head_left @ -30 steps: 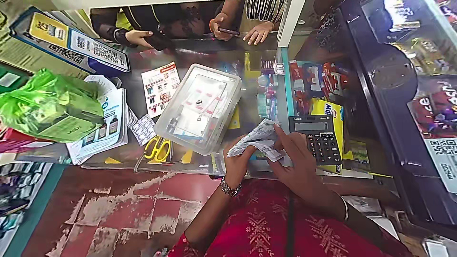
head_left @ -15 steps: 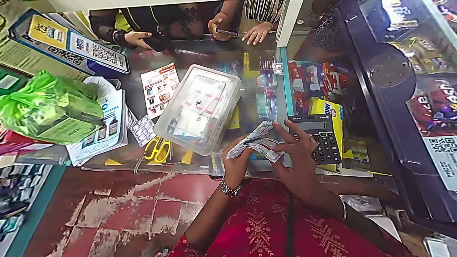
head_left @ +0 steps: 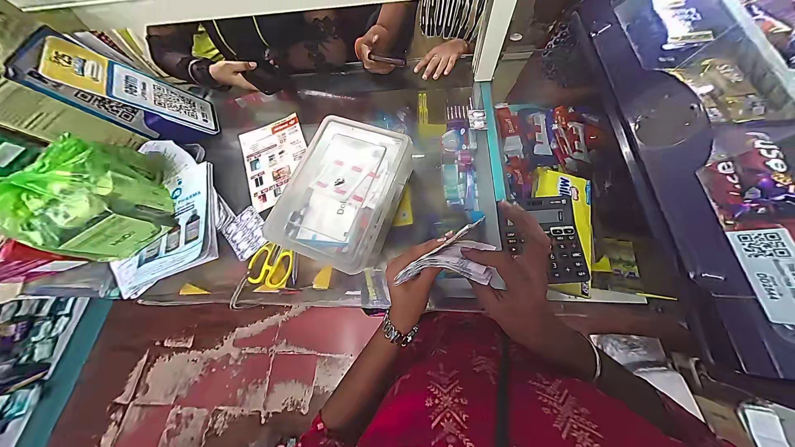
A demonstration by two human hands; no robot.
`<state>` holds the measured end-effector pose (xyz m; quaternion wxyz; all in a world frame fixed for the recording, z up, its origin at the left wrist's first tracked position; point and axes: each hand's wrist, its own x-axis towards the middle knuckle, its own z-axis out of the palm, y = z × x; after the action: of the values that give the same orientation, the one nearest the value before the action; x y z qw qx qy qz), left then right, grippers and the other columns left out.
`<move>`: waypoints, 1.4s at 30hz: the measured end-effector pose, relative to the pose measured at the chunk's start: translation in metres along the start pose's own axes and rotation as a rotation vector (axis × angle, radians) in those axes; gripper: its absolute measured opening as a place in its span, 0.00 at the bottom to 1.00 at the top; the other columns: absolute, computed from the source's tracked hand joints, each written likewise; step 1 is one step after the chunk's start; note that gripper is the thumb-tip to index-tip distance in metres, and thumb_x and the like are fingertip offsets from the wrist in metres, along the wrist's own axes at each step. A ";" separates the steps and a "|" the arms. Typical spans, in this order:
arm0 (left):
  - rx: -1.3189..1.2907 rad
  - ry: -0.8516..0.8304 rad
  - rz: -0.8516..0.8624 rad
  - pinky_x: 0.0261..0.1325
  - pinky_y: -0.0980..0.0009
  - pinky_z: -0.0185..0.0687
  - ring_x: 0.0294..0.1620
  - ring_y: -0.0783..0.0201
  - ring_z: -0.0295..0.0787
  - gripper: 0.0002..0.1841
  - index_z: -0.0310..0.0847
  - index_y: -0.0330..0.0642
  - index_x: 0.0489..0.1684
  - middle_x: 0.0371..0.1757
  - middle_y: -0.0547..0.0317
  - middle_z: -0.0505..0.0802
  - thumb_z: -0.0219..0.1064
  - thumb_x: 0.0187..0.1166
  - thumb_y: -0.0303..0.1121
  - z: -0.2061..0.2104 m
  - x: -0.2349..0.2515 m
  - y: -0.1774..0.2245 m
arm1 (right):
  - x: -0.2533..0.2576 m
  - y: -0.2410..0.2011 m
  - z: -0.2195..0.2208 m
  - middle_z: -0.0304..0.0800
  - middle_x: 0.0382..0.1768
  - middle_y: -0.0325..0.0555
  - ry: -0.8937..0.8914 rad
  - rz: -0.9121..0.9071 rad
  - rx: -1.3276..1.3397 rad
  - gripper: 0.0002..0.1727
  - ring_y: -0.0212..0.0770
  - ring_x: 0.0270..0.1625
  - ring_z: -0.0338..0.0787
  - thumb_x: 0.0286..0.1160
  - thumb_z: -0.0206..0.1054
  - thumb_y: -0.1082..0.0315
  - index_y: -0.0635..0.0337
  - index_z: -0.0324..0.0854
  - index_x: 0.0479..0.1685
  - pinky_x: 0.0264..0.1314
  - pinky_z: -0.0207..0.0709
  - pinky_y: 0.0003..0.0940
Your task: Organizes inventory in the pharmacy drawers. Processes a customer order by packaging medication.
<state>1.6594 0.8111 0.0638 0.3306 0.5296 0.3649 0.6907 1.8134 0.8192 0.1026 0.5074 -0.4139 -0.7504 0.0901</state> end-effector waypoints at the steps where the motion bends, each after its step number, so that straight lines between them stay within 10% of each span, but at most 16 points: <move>1: 0.006 -0.017 0.005 0.66 0.80 0.84 0.58 0.84 0.89 0.13 0.94 0.54 0.55 0.55 0.82 0.96 0.71 0.77 0.28 -0.001 0.001 0.000 | 0.000 0.002 0.000 0.77 0.77 0.44 -0.022 -0.022 0.016 0.05 0.39 0.87 0.65 0.83 0.65 0.59 0.43 0.80 0.50 0.89 0.47 0.50; 5: -0.029 -0.141 -0.027 0.68 0.70 0.87 0.60 0.72 0.93 0.11 0.94 0.48 0.54 0.55 0.68 0.97 0.70 0.79 0.28 -0.008 0.003 -0.006 | -0.006 0.010 -0.006 0.90 0.52 0.37 -0.029 -0.058 0.061 0.07 0.28 0.63 0.86 0.85 0.62 0.62 0.49 0.71 0.53 0.90 0.49 0.47; 11: 0.113 -0.332 -0.067 0.66 0.78 0.86 0.57 0.81 0.91 0.10 0.93 0.43 0.52 0.53 0.72 0.97 0.72 0.78 0.32 -0.007 -0.008 -0.014 | -0.055 0.044 -0.064 0.87 0.31 0.40 0.018 -0.049 -0.262 0.13 0.36 0.41 0.86 0.88 0.60 0.54 0.50 0.81 0.39 0.81 0.60 0.42; 18: 0.160 -0.206 -0.258 0.60 0.78 0.89 0.49 0.82 0.93 0.10 0.92 0.38 0.47 0.45 0.74 0.98 0.75 0.70 0.24 0.001 -0.011 -0.011 | -0.095 0.083 -0.073 0.79 0.72 0.57 -0.002 0.169 -0.577 0.35 0.59 0.78 0.73 0.75 0.53 0.25 0.45 0.83 0.56 0.81 0.58 0.55; 23: 0.212 -0.324 -0.164 0.61 0.79 0.87 0.51 0.83 0.92 0.09 0.93 0.41 0.49 0.47 0.72 0.98 0.75 0.74 0.29 -0.003 -0.012 -0.018 | -0.095 0.076 -0.063 0.72 0.78 0.45 -0.117 -0.003 -0.512 0.36 0.49 0.87 0.61 0.76 0.44 0.22 0.35 0.80 0.62 0.88 0.43 0.50; 35: 0.246 -0.314 -0.125 0.61 0.80 0.87 0.51 0.83 0.92 0.10 0.93 0.37 0.49 0.47 0.68 0.98 0.74 0.73 0.27 -0.003 -0.014 -0.019 | -0.083 0.070 -0.062 0.72 0.83 0.48 -0.109 0.063 -0.476 0.38 0.55 0.91 0.54 0.76 0.44 0.21 0.39 0.87 0.55 0.90 0.38 0.57; 39: 0.245 -0.308 -0.126 0.61 0.80 0.87 0.51 0.82 0.92 0.10 0.93 0.38 0.49 0.47 0.68 0.98 0.74 0.73 0.28 -0.003 -0.014 -0.019 | -0.073 0.070 -0.063 0.68 0.85 0.60 -0.176 0.156 -0.518 0.42 0.71 0.91 0.53 0.76 0.42 0.22 0.42 0.90 0.59 0.86 0.39 0.73; 42: 0.239 -0.306 -0.125 0.61 0.80 0.87 0.52 0.83 0.92 0.10 0.93 0.37 0.49 0.47 0.68 0.98 0.74 0.73 0.28 -0.004 -0.014 -0.019 | -0.078 0.075 -0.070 0.71 0.82 0.57 -0.065 0.177 -0.557 0.40 0.63 0.89 0.59 0.77 0.43 0.22 0.47 0.84 0.50 0.88 0.46 0.64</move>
<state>1.6604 0.8090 0.0398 0.3591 0.6402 0.4218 0.5321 1.9223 0.7915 0.0401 0.3400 -0.5980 -0.7231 -0.0624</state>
